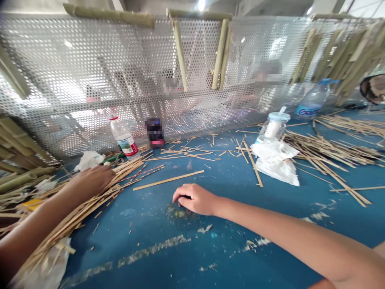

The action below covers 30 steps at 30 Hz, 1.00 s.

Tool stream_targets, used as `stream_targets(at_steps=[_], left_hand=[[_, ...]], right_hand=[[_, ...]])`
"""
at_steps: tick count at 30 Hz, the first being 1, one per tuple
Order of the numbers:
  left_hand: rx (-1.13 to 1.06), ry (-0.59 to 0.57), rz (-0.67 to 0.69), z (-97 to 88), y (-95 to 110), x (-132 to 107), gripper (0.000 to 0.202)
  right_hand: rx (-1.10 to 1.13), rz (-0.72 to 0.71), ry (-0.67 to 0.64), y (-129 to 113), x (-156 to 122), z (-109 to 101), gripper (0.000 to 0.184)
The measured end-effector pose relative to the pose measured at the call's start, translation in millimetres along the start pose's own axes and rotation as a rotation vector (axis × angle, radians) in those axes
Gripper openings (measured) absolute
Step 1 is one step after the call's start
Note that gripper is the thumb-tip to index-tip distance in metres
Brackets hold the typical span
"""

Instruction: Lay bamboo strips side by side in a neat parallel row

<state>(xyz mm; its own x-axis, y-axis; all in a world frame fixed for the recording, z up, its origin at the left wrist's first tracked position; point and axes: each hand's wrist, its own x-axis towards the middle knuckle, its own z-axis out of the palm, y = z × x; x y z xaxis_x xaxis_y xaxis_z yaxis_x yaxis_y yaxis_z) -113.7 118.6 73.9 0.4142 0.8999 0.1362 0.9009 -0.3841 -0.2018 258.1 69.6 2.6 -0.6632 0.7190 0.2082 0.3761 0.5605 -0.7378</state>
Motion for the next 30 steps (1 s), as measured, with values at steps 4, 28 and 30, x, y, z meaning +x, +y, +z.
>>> stream_targets(at_steps=[4,28,30], left_hand=[[0.072,-0.092,0.070,8.5,20,29,0.044],[-0.537,0.431,-0.356,-74.8,-1,25,0.046],[-0.441,0.569,-0.390,-90.8,-5,12,0.052]], right_hand=[[-0.065,-0.131,0.000,5,0,3,0.024],[0.021,-0.053,-0.048,4,4,-4,0.027],[0.001,-0.079,-0.040,5,3,-3,0.026]])
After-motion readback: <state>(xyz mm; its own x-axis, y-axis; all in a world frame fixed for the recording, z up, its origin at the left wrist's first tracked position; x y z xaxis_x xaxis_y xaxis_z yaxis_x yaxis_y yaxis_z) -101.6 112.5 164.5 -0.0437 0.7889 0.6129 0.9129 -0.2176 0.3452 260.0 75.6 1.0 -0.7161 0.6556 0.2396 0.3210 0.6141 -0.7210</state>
